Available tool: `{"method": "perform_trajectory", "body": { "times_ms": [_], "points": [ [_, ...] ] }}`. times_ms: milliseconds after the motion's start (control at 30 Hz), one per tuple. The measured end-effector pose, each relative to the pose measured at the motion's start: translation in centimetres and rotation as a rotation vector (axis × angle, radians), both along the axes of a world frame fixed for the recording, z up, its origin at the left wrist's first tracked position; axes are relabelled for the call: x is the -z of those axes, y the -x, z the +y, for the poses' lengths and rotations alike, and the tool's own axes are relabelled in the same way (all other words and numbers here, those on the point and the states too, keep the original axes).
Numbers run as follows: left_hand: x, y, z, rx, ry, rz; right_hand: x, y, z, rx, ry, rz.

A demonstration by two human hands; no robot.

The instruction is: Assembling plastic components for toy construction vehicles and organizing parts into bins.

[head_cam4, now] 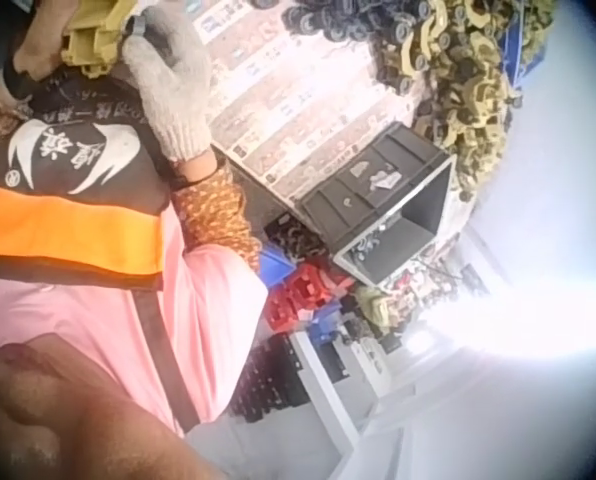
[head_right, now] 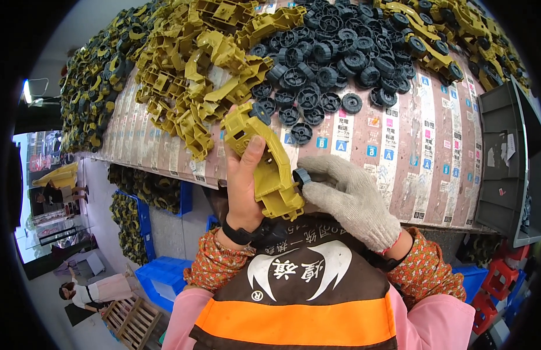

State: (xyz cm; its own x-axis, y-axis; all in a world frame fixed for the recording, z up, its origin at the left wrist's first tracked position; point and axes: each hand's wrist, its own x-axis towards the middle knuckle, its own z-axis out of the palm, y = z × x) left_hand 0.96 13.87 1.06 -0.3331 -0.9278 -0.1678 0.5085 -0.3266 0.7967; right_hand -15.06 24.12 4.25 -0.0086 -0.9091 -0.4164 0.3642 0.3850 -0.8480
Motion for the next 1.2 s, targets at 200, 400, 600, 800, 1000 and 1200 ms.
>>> {"method": "perform_trajectory", "body": {
  "times_ms": [200,400,600,800,1000,1200],
  "points": [
    [-2.1,1.5,1.1,-0.032,0.231,-0.142,0.6,-0.6,2.5,0.042,0.41,0.773],
    [1.3,-0.4,0.6,-0.136,0.464,-0.308,2.3,-2.6,3.3,-0.08,0.349,0.718],
    [2.7,0.3,1.2,-0.088,0.701,-0.221,-0.8,-1.6,3.4,-0.046,0.297,0.812],
    [-0.6,-0.5,-0.8,0.405,0.315,-0.402,-2.0,2.1,0.7,-0.111,0.452,1.015],
    [-1.7,-1.4,-1.2,0.848,0.529,-0.546,-5.5,4.6,-0.4,0.1,0.726,1.079],
    [2.4,-4.1,-4.1,0.975,-0.014,-0.251,-1.4,4.1,0.0,-0.3,0.565,0.773]
  ]
}}
